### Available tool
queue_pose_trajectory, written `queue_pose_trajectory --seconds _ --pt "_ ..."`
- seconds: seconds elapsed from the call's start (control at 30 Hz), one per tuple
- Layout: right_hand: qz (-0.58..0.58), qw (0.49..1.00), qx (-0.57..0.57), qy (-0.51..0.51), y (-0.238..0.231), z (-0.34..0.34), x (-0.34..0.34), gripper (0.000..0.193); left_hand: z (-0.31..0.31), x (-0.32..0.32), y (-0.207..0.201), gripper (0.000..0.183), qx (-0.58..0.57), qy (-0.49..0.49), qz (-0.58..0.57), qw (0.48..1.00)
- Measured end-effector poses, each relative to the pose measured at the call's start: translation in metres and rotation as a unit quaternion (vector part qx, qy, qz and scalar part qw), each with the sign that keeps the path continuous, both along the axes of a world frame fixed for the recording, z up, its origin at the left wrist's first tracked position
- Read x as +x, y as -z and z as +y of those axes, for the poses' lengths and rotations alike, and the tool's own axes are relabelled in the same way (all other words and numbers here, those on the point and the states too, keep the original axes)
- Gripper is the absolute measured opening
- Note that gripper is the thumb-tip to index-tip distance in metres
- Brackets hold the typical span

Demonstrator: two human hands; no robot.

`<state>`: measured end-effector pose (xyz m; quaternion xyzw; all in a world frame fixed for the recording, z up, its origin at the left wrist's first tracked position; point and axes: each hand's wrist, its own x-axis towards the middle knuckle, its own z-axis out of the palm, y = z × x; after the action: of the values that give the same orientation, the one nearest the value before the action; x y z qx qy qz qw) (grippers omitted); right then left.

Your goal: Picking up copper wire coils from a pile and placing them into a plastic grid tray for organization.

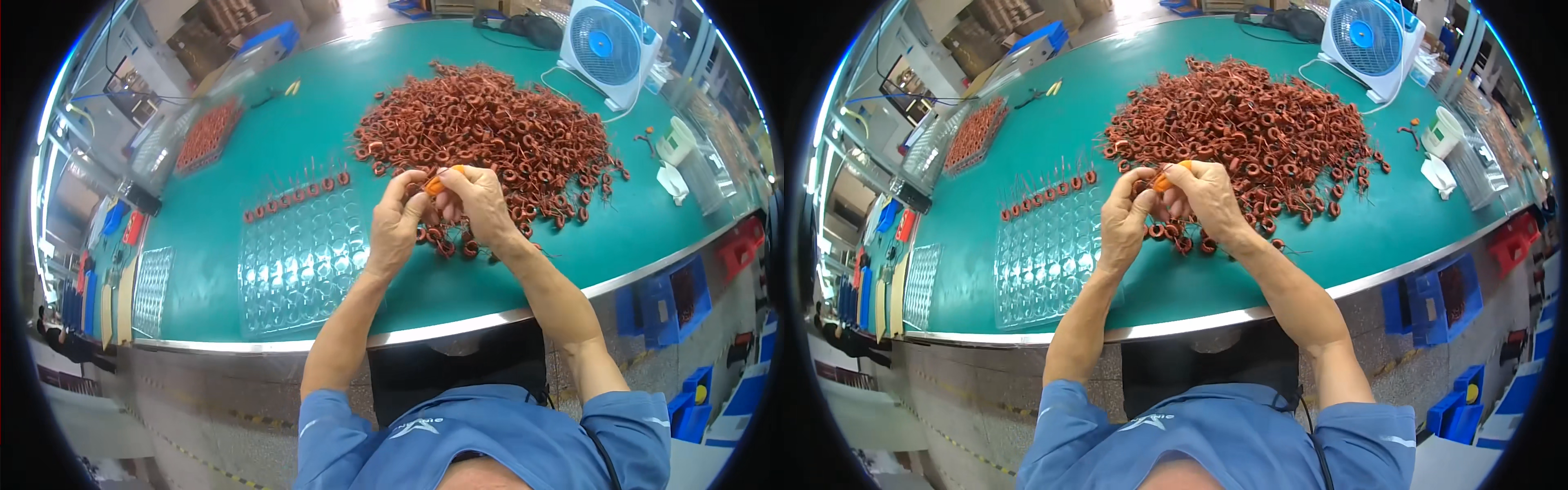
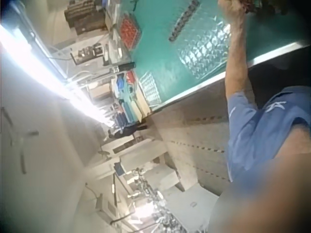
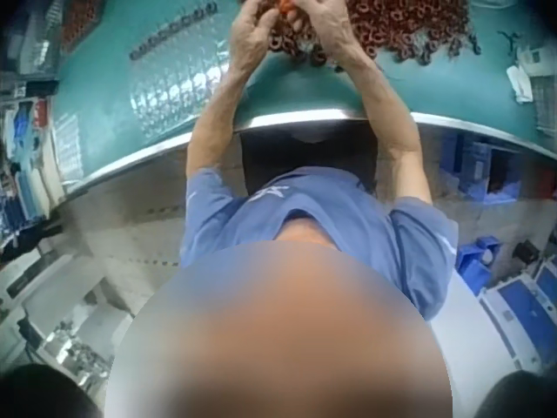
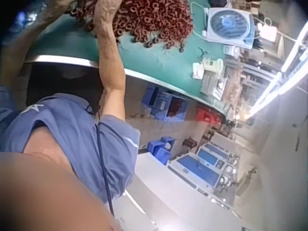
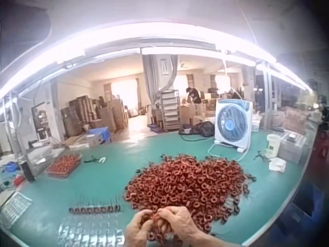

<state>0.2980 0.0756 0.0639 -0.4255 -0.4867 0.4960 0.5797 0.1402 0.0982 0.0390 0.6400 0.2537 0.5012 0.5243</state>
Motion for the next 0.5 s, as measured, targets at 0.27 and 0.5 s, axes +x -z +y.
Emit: queue_pose_trajectory --seconds 0.27,0.5 --pt "-0.136 0.988 0.052 0.046 0.001 0.006 0.012 0.021 0.011 -0.004 -0.003 0.056 -0.272 0.186 -0.069 0.941" --pt "-0.204 0.975 0.014 0.083 0.000 0.003 -0.005 0.026 0.001 -0.012 0.005 0.024 -0.127 0.095 -0.038 0.987"
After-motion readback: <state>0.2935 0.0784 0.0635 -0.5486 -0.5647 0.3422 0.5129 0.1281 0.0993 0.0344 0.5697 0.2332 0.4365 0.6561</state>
